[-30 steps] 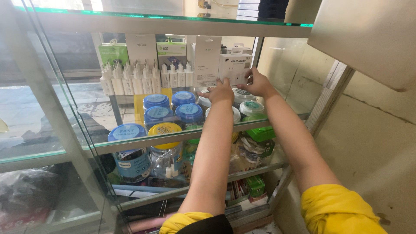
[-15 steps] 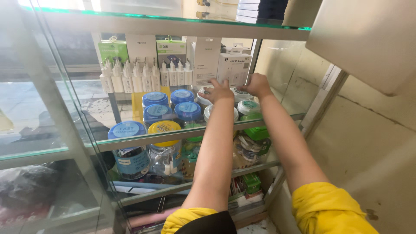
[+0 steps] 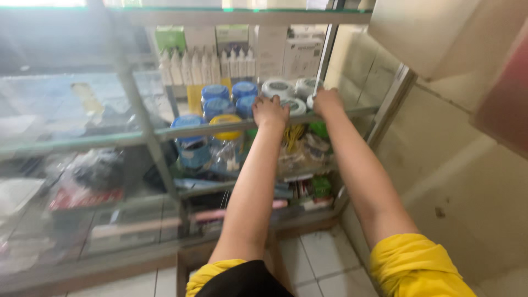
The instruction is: The person takes several small white boxes containing wall chargers out of a cardboard box on the floor and places them onto a glass display shelf, and then moves larger product boxes from the floor to the shelf.
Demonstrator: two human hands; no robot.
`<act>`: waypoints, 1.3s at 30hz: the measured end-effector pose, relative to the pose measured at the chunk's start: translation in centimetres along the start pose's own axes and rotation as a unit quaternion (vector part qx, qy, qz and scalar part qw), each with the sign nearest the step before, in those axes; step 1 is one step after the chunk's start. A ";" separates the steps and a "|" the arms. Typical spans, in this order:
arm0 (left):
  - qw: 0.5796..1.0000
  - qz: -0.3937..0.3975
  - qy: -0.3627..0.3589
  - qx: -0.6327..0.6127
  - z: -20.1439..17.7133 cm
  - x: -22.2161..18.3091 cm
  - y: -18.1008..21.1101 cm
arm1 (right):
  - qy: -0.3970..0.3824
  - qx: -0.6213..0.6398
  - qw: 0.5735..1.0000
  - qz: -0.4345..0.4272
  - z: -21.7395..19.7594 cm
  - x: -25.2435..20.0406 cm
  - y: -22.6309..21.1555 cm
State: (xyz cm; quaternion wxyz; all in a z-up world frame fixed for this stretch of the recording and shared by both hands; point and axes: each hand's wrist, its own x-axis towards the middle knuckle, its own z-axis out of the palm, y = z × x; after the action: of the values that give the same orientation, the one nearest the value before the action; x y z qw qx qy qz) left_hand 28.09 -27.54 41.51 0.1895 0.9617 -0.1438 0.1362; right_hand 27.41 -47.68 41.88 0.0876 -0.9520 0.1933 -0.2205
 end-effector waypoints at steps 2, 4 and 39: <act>0.997 0.049 0.038 0.047 -2.5 -6.3 -2.0 | 0.000 0.010 1.000 -0.017 -3.5 -6.3 -1.4; 0.988 0.098 0.073 0.093 -5.1 -12.6 -3.8 | 0.068 0.109 0.991 -0.048 -5.7 -13.7 -2.7; 0.948 -0.098 -0.040 -0.299 20.7 -48.7 -31.0 | -0.384 0.287 0.877 -0.023 31.8 -57.5 -5.5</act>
State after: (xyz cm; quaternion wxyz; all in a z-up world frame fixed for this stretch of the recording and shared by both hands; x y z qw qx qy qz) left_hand -2.33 2.55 -2.42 0.4747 0.8749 -0.0908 0.0297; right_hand -3.91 -16.73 -7.16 0.4191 -0.8992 0.0512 0.1148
